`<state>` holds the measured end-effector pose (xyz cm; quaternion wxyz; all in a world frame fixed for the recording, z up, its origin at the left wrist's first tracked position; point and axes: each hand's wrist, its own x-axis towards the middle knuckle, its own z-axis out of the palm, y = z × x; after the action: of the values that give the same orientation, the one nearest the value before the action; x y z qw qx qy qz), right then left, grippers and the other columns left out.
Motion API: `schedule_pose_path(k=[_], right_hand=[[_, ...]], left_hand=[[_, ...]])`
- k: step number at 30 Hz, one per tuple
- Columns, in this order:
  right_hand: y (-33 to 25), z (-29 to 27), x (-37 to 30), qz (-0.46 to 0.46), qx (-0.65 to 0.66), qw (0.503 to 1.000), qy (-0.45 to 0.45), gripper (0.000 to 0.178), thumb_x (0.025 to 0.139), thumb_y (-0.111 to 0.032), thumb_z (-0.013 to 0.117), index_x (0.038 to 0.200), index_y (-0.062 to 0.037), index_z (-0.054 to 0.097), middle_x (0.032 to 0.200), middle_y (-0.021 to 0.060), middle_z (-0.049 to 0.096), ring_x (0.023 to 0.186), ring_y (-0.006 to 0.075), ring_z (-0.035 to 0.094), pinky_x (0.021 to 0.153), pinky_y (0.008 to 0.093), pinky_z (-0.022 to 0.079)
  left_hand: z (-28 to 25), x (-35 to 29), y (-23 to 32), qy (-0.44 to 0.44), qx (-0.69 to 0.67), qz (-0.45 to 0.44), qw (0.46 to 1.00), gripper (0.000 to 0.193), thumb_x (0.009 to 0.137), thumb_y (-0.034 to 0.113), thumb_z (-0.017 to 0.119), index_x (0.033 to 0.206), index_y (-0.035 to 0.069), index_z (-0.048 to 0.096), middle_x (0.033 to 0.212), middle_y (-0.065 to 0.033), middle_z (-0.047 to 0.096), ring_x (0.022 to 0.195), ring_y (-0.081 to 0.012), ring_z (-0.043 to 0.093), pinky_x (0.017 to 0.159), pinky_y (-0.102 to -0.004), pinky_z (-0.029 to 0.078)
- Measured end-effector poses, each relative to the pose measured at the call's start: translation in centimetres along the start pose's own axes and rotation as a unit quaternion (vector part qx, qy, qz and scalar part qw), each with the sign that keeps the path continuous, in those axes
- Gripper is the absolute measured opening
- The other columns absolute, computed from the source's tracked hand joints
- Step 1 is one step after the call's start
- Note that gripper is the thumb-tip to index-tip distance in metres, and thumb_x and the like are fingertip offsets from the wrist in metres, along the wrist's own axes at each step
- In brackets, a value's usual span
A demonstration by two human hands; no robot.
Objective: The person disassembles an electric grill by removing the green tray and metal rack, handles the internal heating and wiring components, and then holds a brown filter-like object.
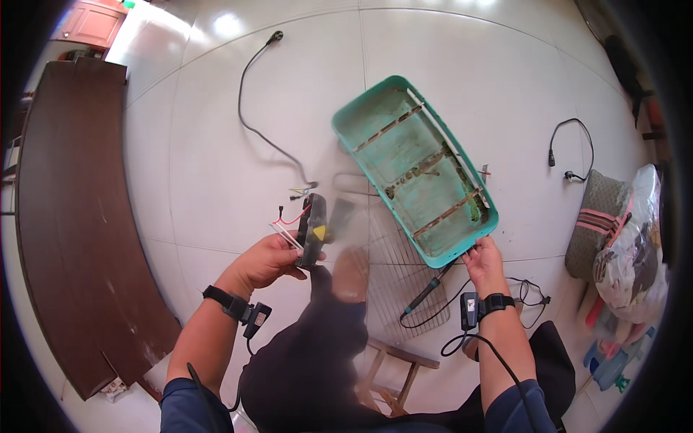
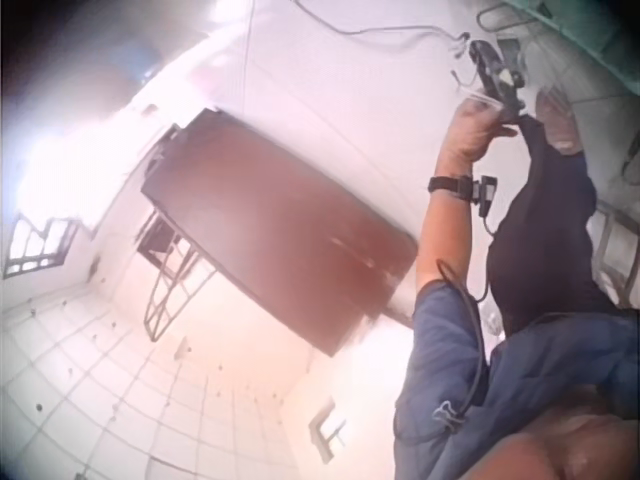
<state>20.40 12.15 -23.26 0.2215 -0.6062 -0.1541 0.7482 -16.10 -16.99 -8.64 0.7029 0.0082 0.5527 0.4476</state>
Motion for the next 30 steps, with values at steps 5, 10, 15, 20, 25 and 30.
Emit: schedule_pose_path(k=[5,10,15,20,25,30], right_hand=[[-7.3,-2.3,-1.8,-0.004,-0.047,0.998,-0.031,0.029,0.093,-0.015,0.054,0.120,-0.0082,0.055,0.120,0.0081,0.059,0.113,0.0237,0.058,0.092,0.0434,0.050],[-14.2,1.3,-8.4,-0.129,-0.141,0.981,0.029,0.050,0.094,-0.020,0.060,0.139,-0.0042,0.046,0.135,0.0129,0.055,0.126,0.0292,0.054,0.100,0.0452,0.046],[-20.3,4.4,-19.9,-0.242,-0.202,0.931,-0.183,0.060,0.095,-0.024,0.068,0.147,-0.0036,0.045,0.133,0.0121,0.059,0.121,0.0241,0.059,0.102,0.0381,0.047],[-22.3,2.7,-29.1,-0.303,-0.277,0.827,-0.384,0.051,0.096,-0.007,0.068,0.143,-0.0013,0.049,0.130,0.0102,0.061,0.115,0.0168,0.061,0.100,0.0317,0.050],[-20.8,-1.5,-35.6,-0.282,-0.198,0.840,-0.418,0.049,0.093,-0.005,0.070,0.137,0.0055,0.053,0.125,0.0124,0.065,0.114,0.0200,0.063,0.099,0.0331,0.050],[-19.4,-7.1,-35.4,-0.318,-0.160,0.865,-0.354,0.040,0.095,0.000,0.065,0.134,0.0044,0.055,0.122,0.0109,0.067,0.112,0.0191,0.065,0.098,0.0334,0.052]], left_hand=[[8.8,-0.9,7.0,-0.051,0.132,0.017,0.990,0.046,0.098,0.018,0.064,0.141,0.005,0.053,0.122,-0.0150,0.069,0.105,-0.0230,0.071,0.080,-0.0317,0.060],[14.7,-2.9,12.4,-0.111,0.231,0.057,0.965,0.047,0.098,0.018,0.063,0.140,0.001,0.052,0.122,-0.0172,0.069,0.107,-0.0268,0.072,0.081,-0.0333,0.059],[21.8,-6.0,15.5,-0.192,0.256,0.124,0.939,0.048,0.100,0.015,0.060,0.143,-0.002,0.049,0.118,-0.0147,0.071,0.105,-0.0255,0.072,0.078,-0.0299,0.060],[29.7,-8.6,15.4,-0.247,0.245,0.139,0.927,0.053,0.099,0.017,0.062,0.145,-0.001,0.047,0.118,-0.0149,0.071,0.104,-0.0255,0.072,0.078,-0.0291,0.060],[36.5,-9.8,11.3,-0.277,0.234,0.147,0.920,0.059,0.097,0.020,0.065,0.145,-0.007,0.043,0.125,-0.0241,0.066,0.107,-0.0342,0.071,0.093,-0.0397,0.056],[42.1,-9.8,7.0,-0.252,0.243,0.170,0.921,0.060,0.098,0.013,0.065,0.150,-0.002,0.040,0.123,-0.0119,0.067,0.112,-0.0199,0.065,0.097,-0.0342,0.053]])
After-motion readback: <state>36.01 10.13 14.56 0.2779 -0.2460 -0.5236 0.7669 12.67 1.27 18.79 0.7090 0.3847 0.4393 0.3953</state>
